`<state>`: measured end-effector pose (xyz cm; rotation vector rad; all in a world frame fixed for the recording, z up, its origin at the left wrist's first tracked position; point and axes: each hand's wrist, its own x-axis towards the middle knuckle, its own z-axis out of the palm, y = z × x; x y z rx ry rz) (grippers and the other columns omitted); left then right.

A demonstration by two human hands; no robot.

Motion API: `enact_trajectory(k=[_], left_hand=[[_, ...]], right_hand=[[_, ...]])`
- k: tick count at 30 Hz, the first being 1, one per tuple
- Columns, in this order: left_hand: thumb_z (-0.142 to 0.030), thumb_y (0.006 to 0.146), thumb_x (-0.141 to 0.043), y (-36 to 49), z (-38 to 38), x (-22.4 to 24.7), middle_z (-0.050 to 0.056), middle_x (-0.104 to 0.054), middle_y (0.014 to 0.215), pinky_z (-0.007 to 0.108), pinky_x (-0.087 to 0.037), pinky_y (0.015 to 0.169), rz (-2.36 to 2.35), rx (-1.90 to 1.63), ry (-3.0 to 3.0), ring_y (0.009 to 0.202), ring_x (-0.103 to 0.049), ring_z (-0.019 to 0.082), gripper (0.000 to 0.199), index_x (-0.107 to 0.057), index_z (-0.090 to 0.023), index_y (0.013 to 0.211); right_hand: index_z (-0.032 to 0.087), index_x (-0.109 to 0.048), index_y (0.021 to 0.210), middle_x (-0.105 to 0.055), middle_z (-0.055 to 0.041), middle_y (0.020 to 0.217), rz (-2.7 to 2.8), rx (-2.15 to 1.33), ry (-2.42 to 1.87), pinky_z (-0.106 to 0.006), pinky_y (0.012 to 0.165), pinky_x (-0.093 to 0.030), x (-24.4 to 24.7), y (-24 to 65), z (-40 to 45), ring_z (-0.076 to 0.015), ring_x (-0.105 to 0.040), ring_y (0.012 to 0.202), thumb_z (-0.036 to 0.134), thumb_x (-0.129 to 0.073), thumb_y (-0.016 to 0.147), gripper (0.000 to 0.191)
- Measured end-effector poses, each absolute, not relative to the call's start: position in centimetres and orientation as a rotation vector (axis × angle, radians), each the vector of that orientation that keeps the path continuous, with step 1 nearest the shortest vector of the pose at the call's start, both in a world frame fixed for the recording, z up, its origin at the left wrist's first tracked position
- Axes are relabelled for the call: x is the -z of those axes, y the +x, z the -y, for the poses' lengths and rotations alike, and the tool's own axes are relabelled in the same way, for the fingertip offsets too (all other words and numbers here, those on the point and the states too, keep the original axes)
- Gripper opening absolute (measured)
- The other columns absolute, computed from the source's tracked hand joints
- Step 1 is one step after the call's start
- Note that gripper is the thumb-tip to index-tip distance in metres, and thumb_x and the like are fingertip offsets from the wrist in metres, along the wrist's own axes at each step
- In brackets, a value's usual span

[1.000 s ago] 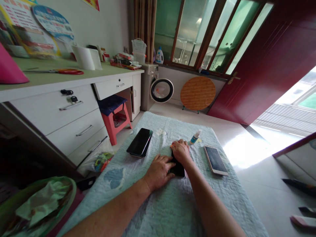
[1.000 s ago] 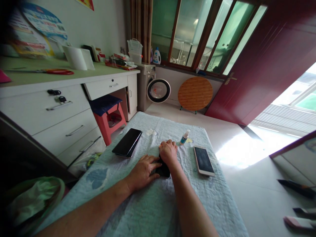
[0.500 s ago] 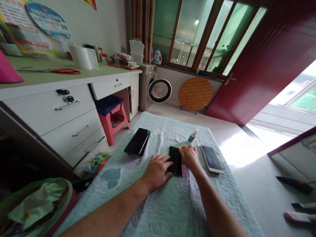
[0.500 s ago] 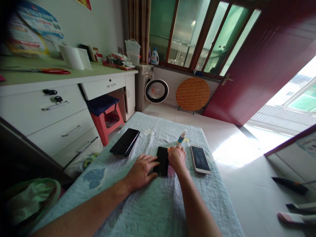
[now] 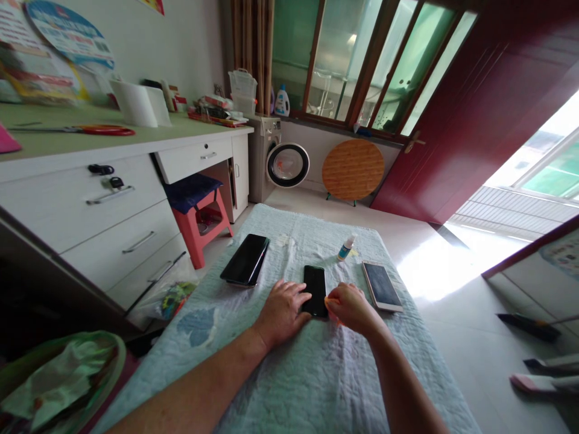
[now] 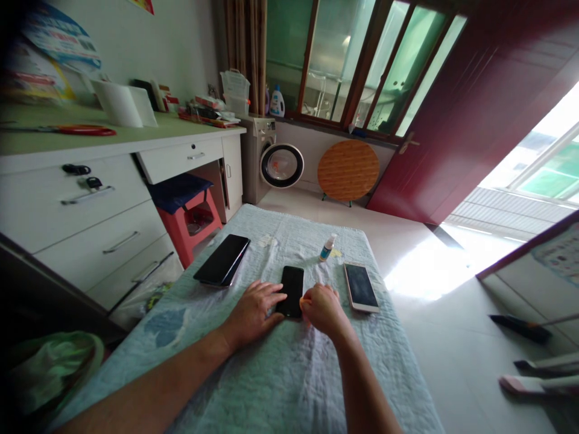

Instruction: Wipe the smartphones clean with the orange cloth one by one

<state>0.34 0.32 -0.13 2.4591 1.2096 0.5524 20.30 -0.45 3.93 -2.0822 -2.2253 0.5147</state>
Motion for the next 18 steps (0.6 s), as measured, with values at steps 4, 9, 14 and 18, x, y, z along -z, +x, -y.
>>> enact_trajectory(k=[4,9,14,18], left_hand=[[-0.033,0.081,-0.071,0.4,-0.4,0.3,0.011,-0.060,0.133,0.053,-0.029,0.111,-1.219,-0.565,2.453,0.124,-0.052,0.030,0.038,-0.067,-0.022,0.118],[-0.032,0.081,-0.072,0.5,-0.5,0.8,0.010,-0.059,0.134,0.052,-0.029,0.111,-1.212,-0.583,2.461,0.123,-0.052,0.030,0.039,-0.067,-0.022,0.118],[-0.033,0.081,-0.072,0.3,-0.8,1.0,0.010,-0.059,0.135,0.052,-0.029,0.111,-1.212,-0.581,2.461,0.123,-0.052,0.030,0.040,-0.066,-0.023,0.119],[-0.037,0.082,-0.071,0.1,-1.0,1.0,0.010,-0.059,0.134,0.051,-0.030,0.111,-1.162,-0.583,2.462,0.123,-0.052,0.029,0.041,-0.066,-0.022,0.120]], right_hand=[[0.018,-0.071,0.065,-0.066,-0.0052,0.074,2.340,-0.625,-1.966,-0.027,0.072,-0.033,-4.8,20.6,1.1,-0.0169,-0.056,0.078,0.022,-0.051,0.075,0.023],[0.016,-0.072,0.071,-0.065,-0.0024,0.069,2.326,-0.887,-1.873,-0.023,0.063,-0.037,-5.0,21.4,1.5,-0.0122,-0.057,0.063,0.020,-0.051,0.073,0.021],[0.016,-0.074,0.082,-0.066,-0.0016,0.073,2.278,-1.086,-1.750,-0.022,0.060,-0.040,-5.2,21.7,1.6,-0.0116,-0.058,0.062,0.020,-0.055,0.074,0.021],[0.019,-0.074,0.086,-0.065,-0.0036,0.086,2.267,-0.804,-1.612,-0.025,0.077,-0.042,-4.8,21.4,1.2,-0.0152,-0.059,0.083,0.021,-0.059,0.076,0.017]])
